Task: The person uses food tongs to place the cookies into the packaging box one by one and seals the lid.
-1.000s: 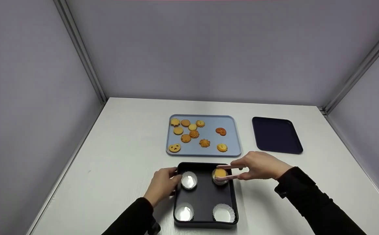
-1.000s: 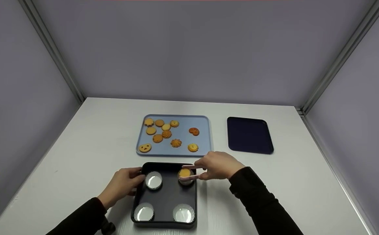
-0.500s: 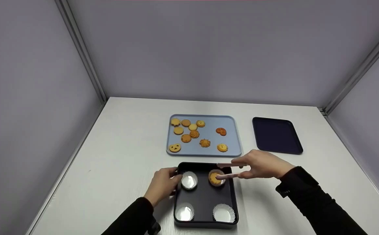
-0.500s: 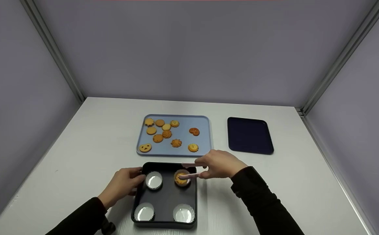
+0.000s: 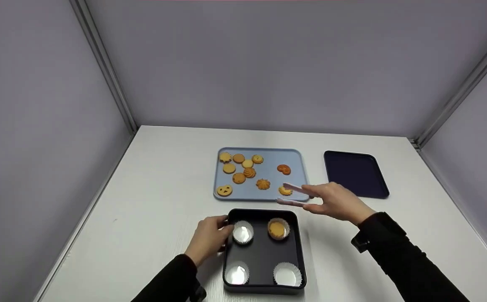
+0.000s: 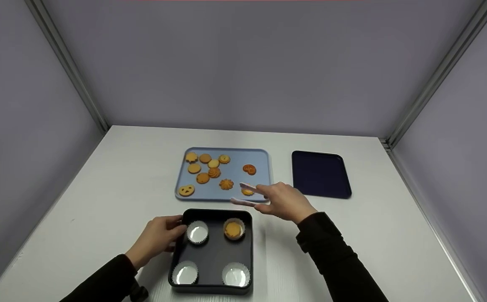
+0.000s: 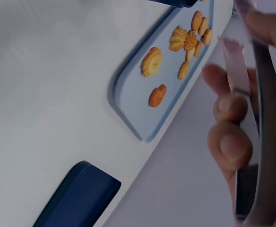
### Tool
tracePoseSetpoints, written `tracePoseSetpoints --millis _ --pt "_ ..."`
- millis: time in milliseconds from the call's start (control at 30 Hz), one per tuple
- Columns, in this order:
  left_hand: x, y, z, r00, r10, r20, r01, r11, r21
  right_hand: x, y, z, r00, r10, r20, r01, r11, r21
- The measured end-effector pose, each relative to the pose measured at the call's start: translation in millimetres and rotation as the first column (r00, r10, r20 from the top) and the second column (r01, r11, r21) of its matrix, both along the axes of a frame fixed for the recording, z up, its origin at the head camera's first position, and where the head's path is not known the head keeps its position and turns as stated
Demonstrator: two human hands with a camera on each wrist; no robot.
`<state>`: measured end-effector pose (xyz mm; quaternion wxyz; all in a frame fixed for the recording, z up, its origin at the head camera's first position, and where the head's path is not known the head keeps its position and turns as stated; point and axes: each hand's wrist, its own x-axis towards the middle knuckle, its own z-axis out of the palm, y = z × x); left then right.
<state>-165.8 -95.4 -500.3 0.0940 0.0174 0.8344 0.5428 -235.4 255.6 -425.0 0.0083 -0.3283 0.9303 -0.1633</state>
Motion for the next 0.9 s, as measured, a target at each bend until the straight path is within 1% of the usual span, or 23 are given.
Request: tracePoseSetpoints --millis 67,167,300,467,600,800,900 --pt "0.1 0.0 -0.2 1.0 0.006 0.005 -0.006 1.0 0.002 -1.9 0 -4.0 0.998 -0.063 -0.019 0.063 0.998 -0.008" --pt "-0.1 0.5 -0.1 1.0 0.01 0.012 -0.01 1.0 0.008 -4.4 -1 -10.8 0.988 -0.153 -0.027 0.153 0.988 -0.014" --pt "-0.4 0.8 0.0 1.0 0.008 0.015 -0.009 1.0 0.008 -8.9 -3 -20.3 0.975 -0.218 -0.034 0.218 0.976 -0.009" --pt "-0.4 0.9 -0.5 1.0 0.009 0.014 -0.009 1.0 0.008 -15.7 -8 -32.4 0.966 -0.257 -0.023 0.257 0.966 -0.009" --pt "-0.3 1.0 -1.0 1.0 0.011 0.01 -0.011 1.0 0.007 -18.5 -11 -40.1 0.961 -0.276 -0.015 0.276 0.961 -0.01" --pt "-0.3 0.5 -0.3 1.0 0.012 0.009 -0.012 1.0 0.007 -20.0 -16 -49.4 0.962 -0.26 -0.088 0.26 0.965 -0.007" --pt "0.1 0.5 0.4 1.0 0.012 0.017 -0.012 1.0 0.02 -20.1 -18 -51.7 0.959 -0.265 -0.102 0.266 0.964 0.0"
